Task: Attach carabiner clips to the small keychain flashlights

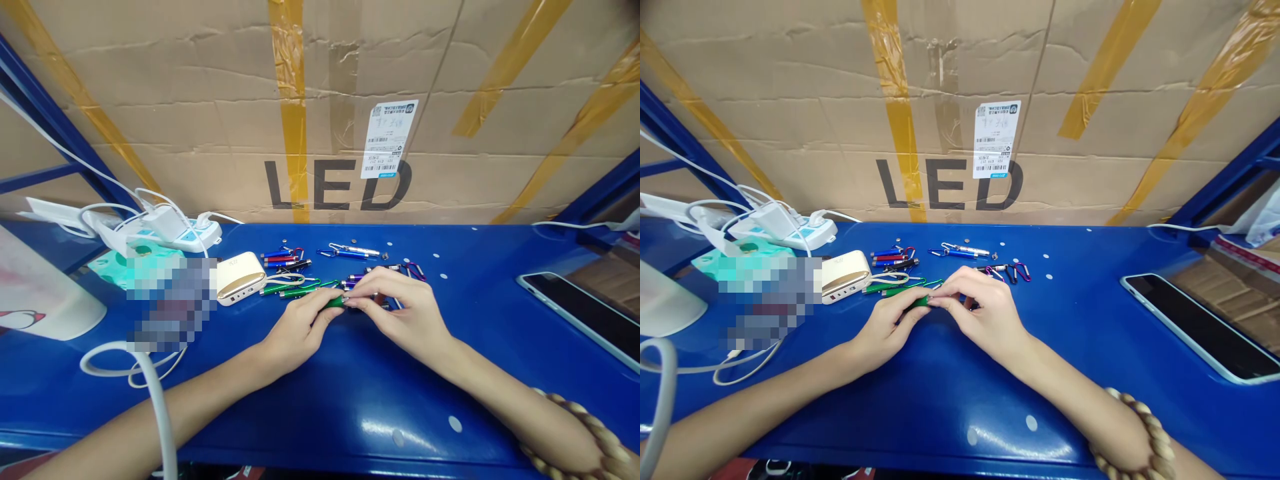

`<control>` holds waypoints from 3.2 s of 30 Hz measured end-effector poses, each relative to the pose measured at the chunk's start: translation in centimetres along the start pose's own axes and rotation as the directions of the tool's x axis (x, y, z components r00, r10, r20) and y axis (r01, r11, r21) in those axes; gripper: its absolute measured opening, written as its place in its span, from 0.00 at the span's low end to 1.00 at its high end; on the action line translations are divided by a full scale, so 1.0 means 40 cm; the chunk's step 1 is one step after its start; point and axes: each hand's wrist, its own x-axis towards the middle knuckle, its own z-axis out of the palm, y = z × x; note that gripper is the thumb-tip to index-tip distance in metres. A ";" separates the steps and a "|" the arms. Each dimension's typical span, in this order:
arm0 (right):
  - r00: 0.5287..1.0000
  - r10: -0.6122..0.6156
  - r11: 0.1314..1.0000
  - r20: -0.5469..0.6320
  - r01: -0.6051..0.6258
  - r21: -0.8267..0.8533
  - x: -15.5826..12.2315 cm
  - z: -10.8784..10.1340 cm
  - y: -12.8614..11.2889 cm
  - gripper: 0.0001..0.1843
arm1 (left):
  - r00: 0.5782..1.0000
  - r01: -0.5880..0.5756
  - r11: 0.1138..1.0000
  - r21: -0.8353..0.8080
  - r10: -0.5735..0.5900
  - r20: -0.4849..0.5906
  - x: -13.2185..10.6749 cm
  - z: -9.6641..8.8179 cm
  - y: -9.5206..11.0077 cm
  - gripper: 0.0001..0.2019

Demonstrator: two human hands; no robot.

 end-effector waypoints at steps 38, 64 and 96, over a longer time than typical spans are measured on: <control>0.771 0.574 0.793 0.276 -0.607 0.047 0.014 -0.012 0.046 0.20 | 0.972 0.232 0.956 0.179 -0.222 -0.077 0.011 -0.014 0.005 0.07; 0.833 0.039 0.913 0.552 0.195 -0.359 -0.029 0.039 0.024 0.19 | 0.925 0.327 0.925 -0.195 -0.355 -0.133 0.021 -0.001 -0.004 0.08; 0.895 -0.007 0.923 0.445 0.177 -0.341 -0.029 0.030 0.052 0.12 | 0.936 0.323 0.934 -0.150 -0.339 -0.096 0.020 -0.005 0.002 0.06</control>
